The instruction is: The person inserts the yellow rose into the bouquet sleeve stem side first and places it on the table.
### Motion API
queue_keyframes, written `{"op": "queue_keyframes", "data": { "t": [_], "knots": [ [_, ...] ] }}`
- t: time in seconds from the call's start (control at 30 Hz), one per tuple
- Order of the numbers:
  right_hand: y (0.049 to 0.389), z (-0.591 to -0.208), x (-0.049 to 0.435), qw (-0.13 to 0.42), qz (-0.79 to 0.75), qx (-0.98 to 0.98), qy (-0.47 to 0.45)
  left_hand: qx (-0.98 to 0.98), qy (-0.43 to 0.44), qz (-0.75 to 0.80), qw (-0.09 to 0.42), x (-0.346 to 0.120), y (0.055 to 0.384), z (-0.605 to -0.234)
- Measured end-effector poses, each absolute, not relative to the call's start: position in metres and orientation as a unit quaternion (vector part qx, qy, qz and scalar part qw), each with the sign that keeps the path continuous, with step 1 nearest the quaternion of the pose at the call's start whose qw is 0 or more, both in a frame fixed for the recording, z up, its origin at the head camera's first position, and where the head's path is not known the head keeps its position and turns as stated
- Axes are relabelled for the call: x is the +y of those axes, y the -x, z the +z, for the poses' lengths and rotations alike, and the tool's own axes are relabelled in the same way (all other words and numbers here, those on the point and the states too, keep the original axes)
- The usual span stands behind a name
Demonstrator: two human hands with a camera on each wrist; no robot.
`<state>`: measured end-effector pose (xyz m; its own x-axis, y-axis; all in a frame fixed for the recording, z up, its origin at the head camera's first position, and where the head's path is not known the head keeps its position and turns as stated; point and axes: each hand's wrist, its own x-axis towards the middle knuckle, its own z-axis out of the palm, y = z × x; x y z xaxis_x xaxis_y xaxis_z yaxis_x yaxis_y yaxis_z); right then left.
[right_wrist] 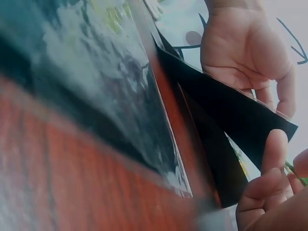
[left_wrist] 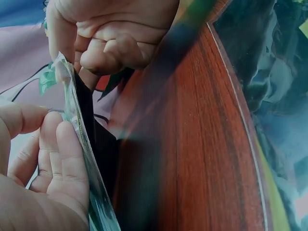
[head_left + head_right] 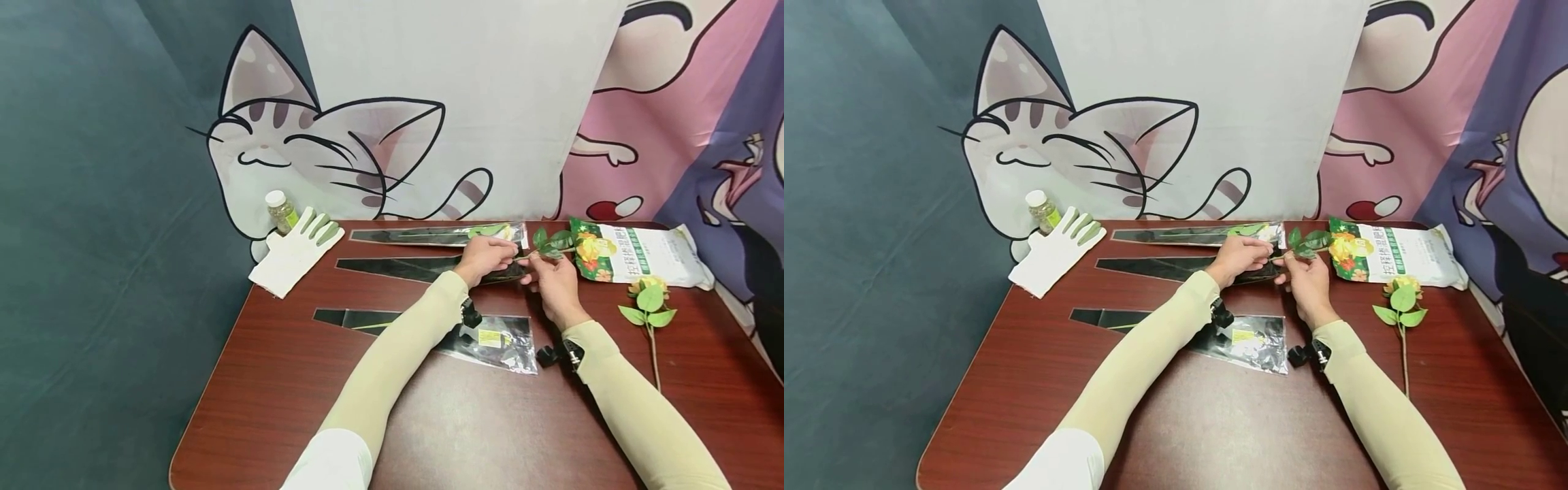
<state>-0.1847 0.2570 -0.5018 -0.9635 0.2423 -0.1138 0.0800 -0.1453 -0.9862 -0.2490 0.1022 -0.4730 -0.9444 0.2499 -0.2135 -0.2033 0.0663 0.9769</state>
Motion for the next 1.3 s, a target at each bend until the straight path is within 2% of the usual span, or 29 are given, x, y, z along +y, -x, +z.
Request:
{"op": "queue_keyframes", "data": {
  "t": [0.4,0.67,1.3],
  "knots": [
    [0.182,-0.499,0.264,0.078,0.775,-0.612,0.137,0.711,-0.015,0.684,0.159,0.1,0.249,-0.474],
    [0.183,-0.496,0.263,0.115,0.761,-0.614,0.173,0.711,-0.017,0.684,0.161,0.099,0.249,-0.475],
    [0.187,-0.496,0.254,0.084,0.733,-0.648,0.188,0.71,-0.012,0.685,0.165,0.101,0.252,-0.472]
  ]
}}
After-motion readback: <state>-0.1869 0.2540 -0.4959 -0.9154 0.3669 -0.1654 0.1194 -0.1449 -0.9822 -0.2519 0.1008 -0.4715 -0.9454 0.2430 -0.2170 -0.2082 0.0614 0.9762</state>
